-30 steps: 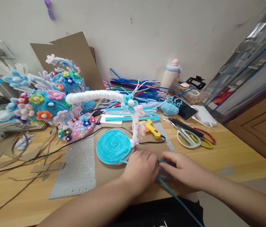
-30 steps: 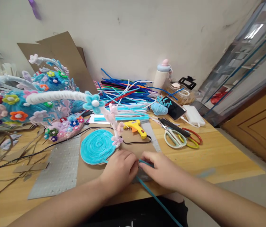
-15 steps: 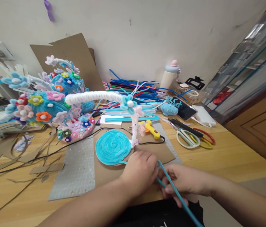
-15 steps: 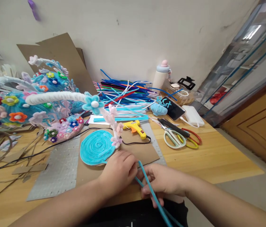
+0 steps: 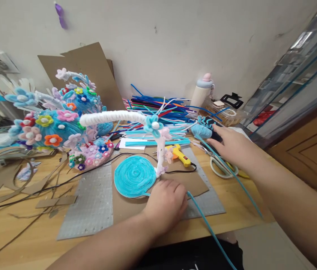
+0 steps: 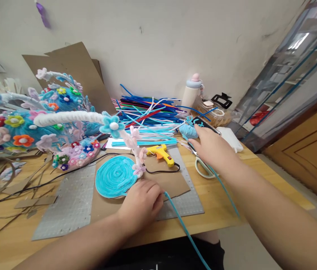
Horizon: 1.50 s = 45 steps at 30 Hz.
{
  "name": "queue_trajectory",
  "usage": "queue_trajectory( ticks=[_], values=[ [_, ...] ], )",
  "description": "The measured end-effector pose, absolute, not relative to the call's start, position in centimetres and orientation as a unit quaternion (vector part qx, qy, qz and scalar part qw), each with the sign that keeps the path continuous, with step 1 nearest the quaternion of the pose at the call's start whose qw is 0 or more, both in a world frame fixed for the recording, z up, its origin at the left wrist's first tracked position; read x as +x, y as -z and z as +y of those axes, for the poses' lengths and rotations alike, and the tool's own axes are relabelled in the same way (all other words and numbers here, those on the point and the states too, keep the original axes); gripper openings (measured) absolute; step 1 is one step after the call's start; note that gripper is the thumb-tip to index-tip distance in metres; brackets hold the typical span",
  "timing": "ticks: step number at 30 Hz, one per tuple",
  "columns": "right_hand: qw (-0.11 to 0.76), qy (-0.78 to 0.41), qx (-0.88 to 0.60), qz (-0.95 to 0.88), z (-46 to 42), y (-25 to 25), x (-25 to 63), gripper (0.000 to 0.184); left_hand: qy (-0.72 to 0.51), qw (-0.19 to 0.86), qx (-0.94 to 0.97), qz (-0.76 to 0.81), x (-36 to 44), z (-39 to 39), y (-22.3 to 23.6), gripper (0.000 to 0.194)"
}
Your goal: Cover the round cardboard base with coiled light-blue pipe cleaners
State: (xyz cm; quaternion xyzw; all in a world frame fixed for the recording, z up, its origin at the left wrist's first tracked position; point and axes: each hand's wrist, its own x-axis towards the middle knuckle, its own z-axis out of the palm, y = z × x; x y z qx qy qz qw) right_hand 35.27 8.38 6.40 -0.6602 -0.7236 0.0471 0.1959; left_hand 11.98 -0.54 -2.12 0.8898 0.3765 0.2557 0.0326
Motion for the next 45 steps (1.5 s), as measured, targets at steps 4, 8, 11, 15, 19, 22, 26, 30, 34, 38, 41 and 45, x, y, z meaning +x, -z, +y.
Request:
queue_trajectory(
  ticks=[4, 8, 11, 15, 19, 22, 26, 30, 34, 38, 41, 45],
  values=[
    [0.153, -0.33, -0.612, -0.702, 3.7, -4.4, 31.5, 0.038, -0.259, 0.037, 0.883, 0.39, 11.9, -0.6, 2.0, 0.009],
    [0.188, -0.699, -0.491, -0.484, -1.3, -0.9, 29.4, 0.039, -0.259, 0.046, 0.879, 0.397, 11.9, -0.7, 1.8, 0.012],
    [0.237, -0.844, -0.414, -0.245, -2.5, 1.0, 29.2, 0.027, -0.257, 0.056, 0.879, 0.398, 11.8, -0.7, 1.6, 0.013],
    [0.237, -0.9, -0.352, -0.101, -2.1, 1.7, 29.6, 0.015, -0.252, 0.066, 0.88, 0.396, 11.7, -0.7, 1.4, 0.011],
    [0.243, -0.9, -0.347, -0.102, -1.8, 1.4, 29.6, 0.014, -0.249, 0.067, 0.881, 0.396, 11.6, -0.7, 1.2, 0.011],
    [0.253, -0.893, -0.353, -0.119, -1.8, 1.1, 29.5, 0.016, -0.247, 0.063, 0.881, 0.397, 11.6, -0.7, 1.0, 0.013],
    [0.28, -0.86, -0.387, -0.18, -1.8, 0.8, 29.3, 0.016, -0.239, 0.064, 0.887, 0.39, 11.6, -0.7, 0.9, 0.012],
    [0.289, -0.57, -0.533, -0.554, -2.3, 1.2, 29.5, 0.022, -0.227, 0.063, 0.893, 0.384, 11.8, -0.8, 1.0, 0.01],
    [0.253, -0.261, -0.507, -0.782, -3.1, 1.4, 29.9, 0.024, -0.218, 0.064, 0.894, 0.387, 11.9, -0.8, 1.2, 0.01],
    [0.255, -0.432, -0.548, -0.669, -3.1, 1.1, 29.8, 0.023, -0.213, 0.063, 0.895, 0.386, 11.9, -0.9, 1.2, 0.011],
    [0.217, -0.681, -0.53, -0.456, -2.5, 0.8, 29.6, 0.026, -0.212, 0.063, 0.898, 0.38, 11.8, -1.0, 1.2, 0.013],
    [0.176, -0.78, -0.493, -0.341, -2.0, 0.9, 29.6, 0.022, -0.211, 0.062, 0.902, 0.372, 11.8, -1.0, 1.1, 0.012]
  ],
)
